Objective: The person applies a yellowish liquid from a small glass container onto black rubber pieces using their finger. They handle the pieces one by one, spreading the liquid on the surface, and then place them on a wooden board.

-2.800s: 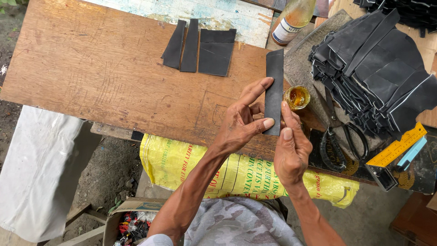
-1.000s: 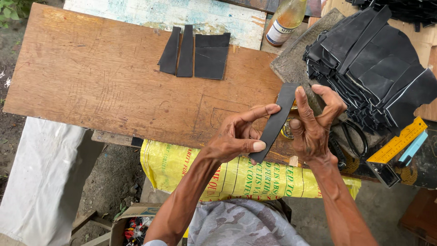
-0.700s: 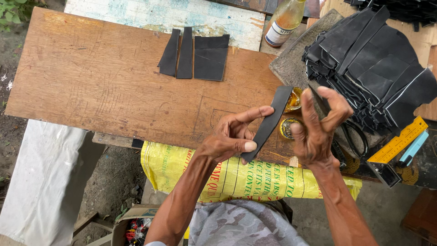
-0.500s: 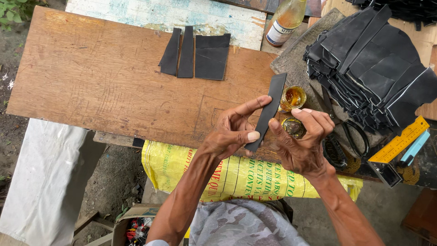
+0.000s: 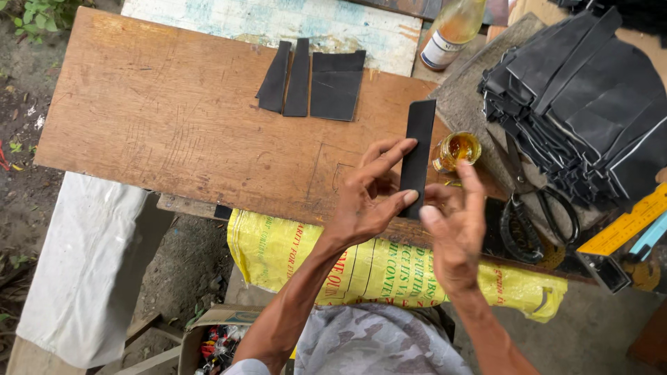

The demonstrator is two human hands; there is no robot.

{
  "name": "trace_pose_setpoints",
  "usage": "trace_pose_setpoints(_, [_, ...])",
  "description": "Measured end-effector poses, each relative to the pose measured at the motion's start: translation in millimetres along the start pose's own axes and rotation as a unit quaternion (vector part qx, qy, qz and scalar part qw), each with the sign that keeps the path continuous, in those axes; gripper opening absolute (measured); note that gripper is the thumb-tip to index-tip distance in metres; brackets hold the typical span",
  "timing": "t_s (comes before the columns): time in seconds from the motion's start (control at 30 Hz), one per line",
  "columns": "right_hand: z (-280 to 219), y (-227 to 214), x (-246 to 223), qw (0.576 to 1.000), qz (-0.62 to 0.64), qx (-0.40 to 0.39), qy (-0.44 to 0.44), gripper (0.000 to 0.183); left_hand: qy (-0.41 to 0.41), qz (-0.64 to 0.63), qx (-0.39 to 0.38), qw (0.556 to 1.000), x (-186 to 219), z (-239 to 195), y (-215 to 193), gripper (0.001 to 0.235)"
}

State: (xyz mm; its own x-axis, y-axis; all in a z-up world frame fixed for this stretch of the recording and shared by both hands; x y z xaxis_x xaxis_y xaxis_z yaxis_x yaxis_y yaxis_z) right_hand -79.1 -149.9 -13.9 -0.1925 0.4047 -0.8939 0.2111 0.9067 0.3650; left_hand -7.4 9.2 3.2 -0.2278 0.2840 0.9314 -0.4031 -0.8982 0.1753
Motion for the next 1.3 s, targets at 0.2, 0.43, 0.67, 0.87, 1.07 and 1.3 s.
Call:
trace_pose_setpoints(0.2, [7, 10, 5, 0.999, 0.038, 0.019, 0.029, 0.082, 0.084, 0.125, -0.002, 0.989, -5, 7, 8, 0.054])
trace_pose_setpoints(0.43, [10, 1, -33, 0.981, -0.192, 0.011, -0.007, 0.092, -0.018, 0.2, -0.01, 0.98, 15, 51, -48, 0.043])
trace_pose_setpoints(0.67, [71, -32, -73, 0.95, -0.278, -0.008, -0.139, 0.086, -0.159, 0.134, -0.012, 0.978, -7, 18, -64, 0.043])
trace_pose_setpoints(0.87, [87, -17, -65, 0.823, -0.449, 0.12, -0.326, 0.071, -0.079, 0.086, 0.297, 0.948, -83, 36, -41, 0.04])
trace_pose_setpoints(1.07, [120, 12, 16, 0.881, -0.445, 0.026, -0.159, 0.08, -0.184, 0.257, 0.359, 0.878, -146, 60, -40, 0.036])
trace_pose_setpoints(1.3, [207, 12, 51, 0.816, -0.553, -0.006, -0.167, 0.104, -0.163, 0.265, 0.406, 0.86, -150, 64, -48, 0.035])
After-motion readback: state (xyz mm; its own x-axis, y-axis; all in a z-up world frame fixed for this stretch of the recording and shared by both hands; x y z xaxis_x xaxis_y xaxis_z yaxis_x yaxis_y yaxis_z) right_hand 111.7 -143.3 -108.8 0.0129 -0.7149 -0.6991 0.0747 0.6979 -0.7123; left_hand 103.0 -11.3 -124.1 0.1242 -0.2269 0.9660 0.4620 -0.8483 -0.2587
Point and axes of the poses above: each hand's wrist, its own z-axis towards the middle knuckle, its own y-axis out of the palm, x = y × z, the point moved 1 cm from there along z, towards the middle knuckle, and after that the axes turned 15 degrees about y, right-handed, at the moved point
